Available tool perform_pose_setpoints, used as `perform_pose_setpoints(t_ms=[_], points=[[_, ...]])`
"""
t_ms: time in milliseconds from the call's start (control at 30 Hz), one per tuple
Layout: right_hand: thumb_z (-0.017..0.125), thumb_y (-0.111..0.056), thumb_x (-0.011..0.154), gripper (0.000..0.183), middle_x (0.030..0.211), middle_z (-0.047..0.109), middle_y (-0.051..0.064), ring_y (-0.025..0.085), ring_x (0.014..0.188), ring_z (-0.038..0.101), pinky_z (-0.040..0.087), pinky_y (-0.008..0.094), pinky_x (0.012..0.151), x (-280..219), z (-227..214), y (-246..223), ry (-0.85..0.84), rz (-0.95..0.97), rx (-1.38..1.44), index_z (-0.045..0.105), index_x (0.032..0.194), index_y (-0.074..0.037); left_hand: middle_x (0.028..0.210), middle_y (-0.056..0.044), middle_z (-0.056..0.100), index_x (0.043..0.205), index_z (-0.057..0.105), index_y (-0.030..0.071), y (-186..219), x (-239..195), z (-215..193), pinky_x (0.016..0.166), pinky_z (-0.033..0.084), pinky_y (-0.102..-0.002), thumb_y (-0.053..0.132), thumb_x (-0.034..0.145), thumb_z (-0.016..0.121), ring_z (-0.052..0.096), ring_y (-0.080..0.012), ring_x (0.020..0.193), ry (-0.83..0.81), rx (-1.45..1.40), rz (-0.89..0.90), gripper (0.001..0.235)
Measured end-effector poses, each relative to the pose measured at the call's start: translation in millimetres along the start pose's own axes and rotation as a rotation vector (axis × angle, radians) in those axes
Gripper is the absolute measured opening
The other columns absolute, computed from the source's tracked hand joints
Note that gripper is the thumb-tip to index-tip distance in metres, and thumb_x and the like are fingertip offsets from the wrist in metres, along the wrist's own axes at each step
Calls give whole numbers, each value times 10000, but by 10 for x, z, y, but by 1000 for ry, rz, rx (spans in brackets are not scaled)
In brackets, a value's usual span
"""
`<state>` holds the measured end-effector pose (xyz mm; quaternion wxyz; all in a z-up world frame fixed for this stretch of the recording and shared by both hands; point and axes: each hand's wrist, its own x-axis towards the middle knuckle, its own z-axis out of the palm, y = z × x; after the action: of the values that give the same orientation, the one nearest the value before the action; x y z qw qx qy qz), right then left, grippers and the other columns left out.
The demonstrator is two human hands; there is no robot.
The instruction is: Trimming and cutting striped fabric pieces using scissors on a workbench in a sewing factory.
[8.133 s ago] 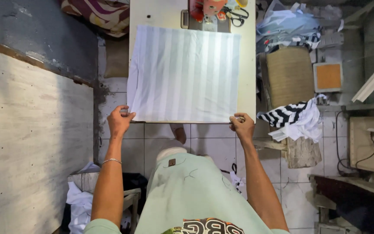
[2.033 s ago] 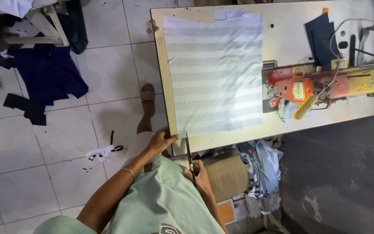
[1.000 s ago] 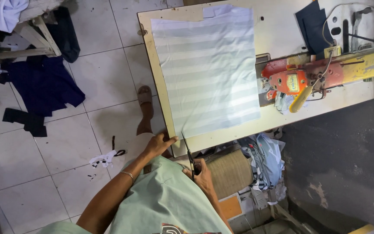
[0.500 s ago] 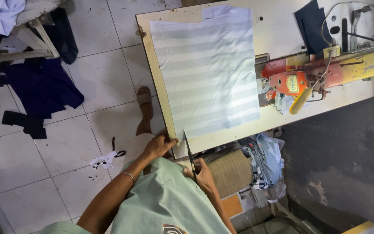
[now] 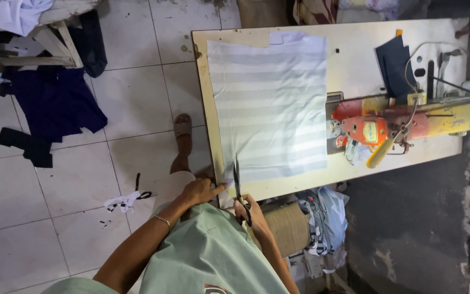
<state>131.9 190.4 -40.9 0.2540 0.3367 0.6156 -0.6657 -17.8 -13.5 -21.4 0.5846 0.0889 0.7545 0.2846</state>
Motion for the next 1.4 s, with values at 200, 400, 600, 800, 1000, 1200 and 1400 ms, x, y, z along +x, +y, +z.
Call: perform_pose_setpoints(t_ms=[200, 400, 600, 800, 1000, 1200, 1400], points=[[860, -259, 885, 346, 494, 531, 109, 198, 410, 557, 414, 275, 408, 61, 94, -170, 46, 4, 61, 679, 998, 13, 1138, -260, 708, 1182, 685, -77, -102, 167, 42, 764, 574, -475, 828, 916, 297, 723, -382, 1002, -38, 92, 22, 1020], [647, -561, 974, 528, 539, 571, 110, 164, 483, 578, 348, 235, 470, 220, 90, -470, -100, -30, 17, 636, 1044, -38, 857, -156, 701, 906, 727, 26, -355, 579, 196, 678, 518, -438, 855, 891, 313, 666, -293, 754, -33, 131, 64, 927], [770, -296, 960, 334, 409, 519, 131, 194, 329, 532, 319, 216, 341, 342, 134, -557, -26, -58, 73, 642, 944, 13, 964, -81, 738, 898, 738, 135, -205, 482, 33, 714, 507, -404, 797, 874, 374, 693, -258, 837, -133, 167, -45, 756], [634, -503, 1001, 502, 584, 562, 131, 217, 513, 641, 501, 270, 502, 377, 213, -951, -90, -32, 158, 593, 997, -2, 1551, -106, 470, 1481, 504, 148, -115, 483, -144, 1178, 357, -428, 968, 783, 246, 432, -310, 1439, -304, 221, -78, 1108], [775, -243, 953, 313, 433, 491, 115, 208, 347, 556, 407, 233, 386, 601, 199, -914, -5, -101, 137, 621, 883, 20, 1626, -217, 322, 1579, 379, 127, -152, 717, -43, 1226, 308, -440, 1032, 709, 173, 344, -346, 1499, -339, 328, -101, 1272], [672, -512, 982, 528, 547, 517, 116, 221, 470, 617, 510, 287, 511, 761, 194, -1030, -74, -24, 215, 602, 1040, 9, 1619, -234, 334, 1571, 395, 110, -209, 789, -37, 1214, 331, -420, 1045, 707, 215, 350, -335, 1500, -334, 342, -69, 1286], [765, -425, 956, 470, 527, 487, 86, 193, 410, 546, 476, 275, 445, 900, 176, -1084, -32, -18, 192, 607, 998, 15, 1616, -209, 355, 1553, 389, 40, 186, 292, -361, 1230, 321, -382, 1016, 739, 290, 365, -301, 1499, -327, 333, -115, 1276]])
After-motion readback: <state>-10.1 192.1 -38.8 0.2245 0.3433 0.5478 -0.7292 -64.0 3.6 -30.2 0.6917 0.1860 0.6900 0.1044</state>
